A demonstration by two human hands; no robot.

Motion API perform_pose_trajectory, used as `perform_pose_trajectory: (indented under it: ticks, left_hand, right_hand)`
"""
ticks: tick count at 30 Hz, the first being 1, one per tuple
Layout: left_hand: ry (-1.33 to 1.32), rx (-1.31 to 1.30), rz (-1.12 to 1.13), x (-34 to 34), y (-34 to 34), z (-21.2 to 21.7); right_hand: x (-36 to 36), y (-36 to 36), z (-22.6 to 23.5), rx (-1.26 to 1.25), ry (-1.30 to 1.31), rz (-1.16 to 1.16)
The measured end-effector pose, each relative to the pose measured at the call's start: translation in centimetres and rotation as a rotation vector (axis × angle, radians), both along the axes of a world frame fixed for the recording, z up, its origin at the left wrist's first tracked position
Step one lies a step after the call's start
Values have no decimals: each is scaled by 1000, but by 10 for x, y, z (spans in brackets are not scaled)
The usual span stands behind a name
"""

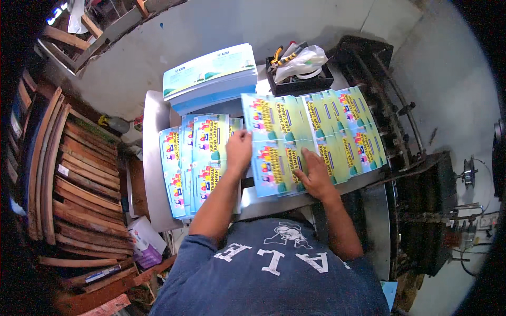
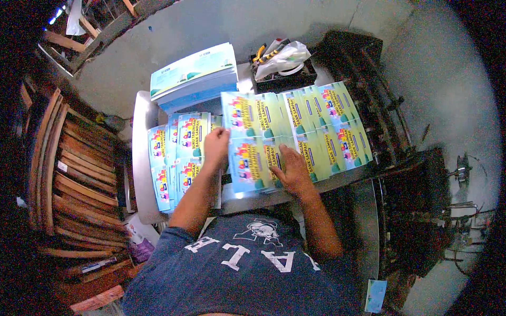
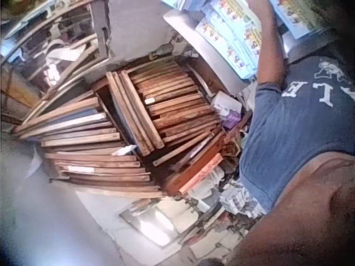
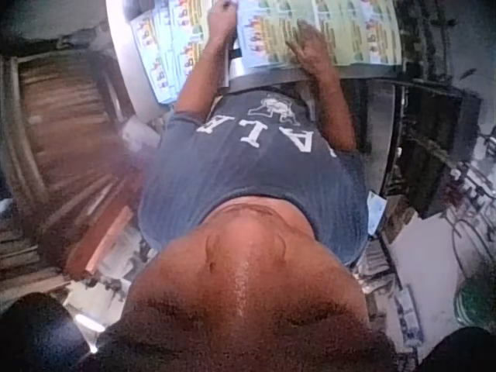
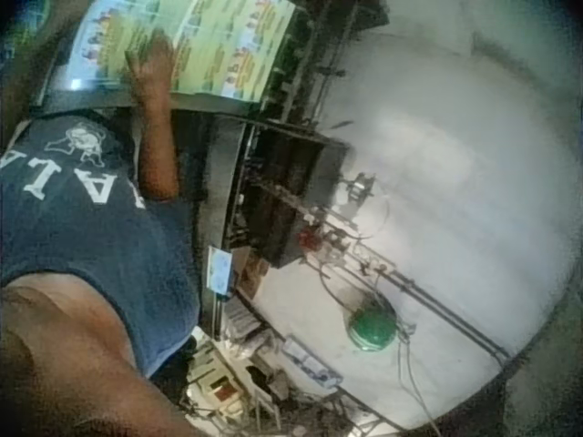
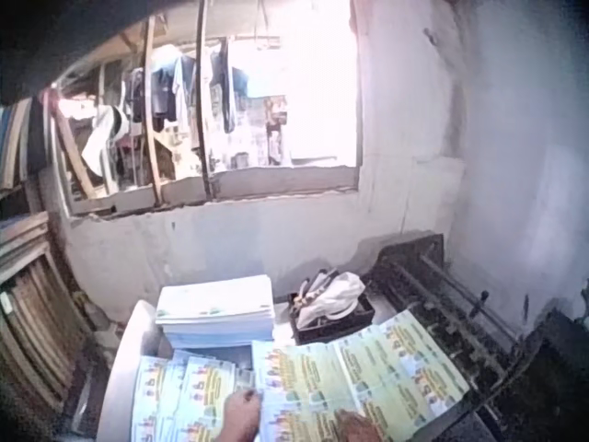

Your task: The person assembles booklets by wrapping printed paper covers around inner sheets, folding each booklet, and organizing them into stacks on the table.

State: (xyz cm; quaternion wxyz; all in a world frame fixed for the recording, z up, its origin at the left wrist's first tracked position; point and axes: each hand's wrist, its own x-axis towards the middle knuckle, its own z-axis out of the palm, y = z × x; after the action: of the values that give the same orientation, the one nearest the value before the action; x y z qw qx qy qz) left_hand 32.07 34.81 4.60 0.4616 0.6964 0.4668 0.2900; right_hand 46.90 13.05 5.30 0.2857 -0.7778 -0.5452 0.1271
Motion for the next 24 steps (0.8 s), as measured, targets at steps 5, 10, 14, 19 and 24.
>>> perform_pose_trajectory:
  ticks: [5,10,14,19,24]
  left_hand:
    - [-297,79,38,-45,17,74]
    - [-71,314,-372,-67,-6,153]
    - [108,738,-731,-69,-40,185]
    - [60,779,-831,-64,-49,193]
    - [24,727,-904,-63,-47,193]
  right_hand:
    - [-5,0,4,-61,-178,36]
    - [17,-6,70,166,406,-112]
    - [24,-10,163,160,655,96]
    - [7,8,191,-122,545,543]
    - [7,12,186,-168,599,743]
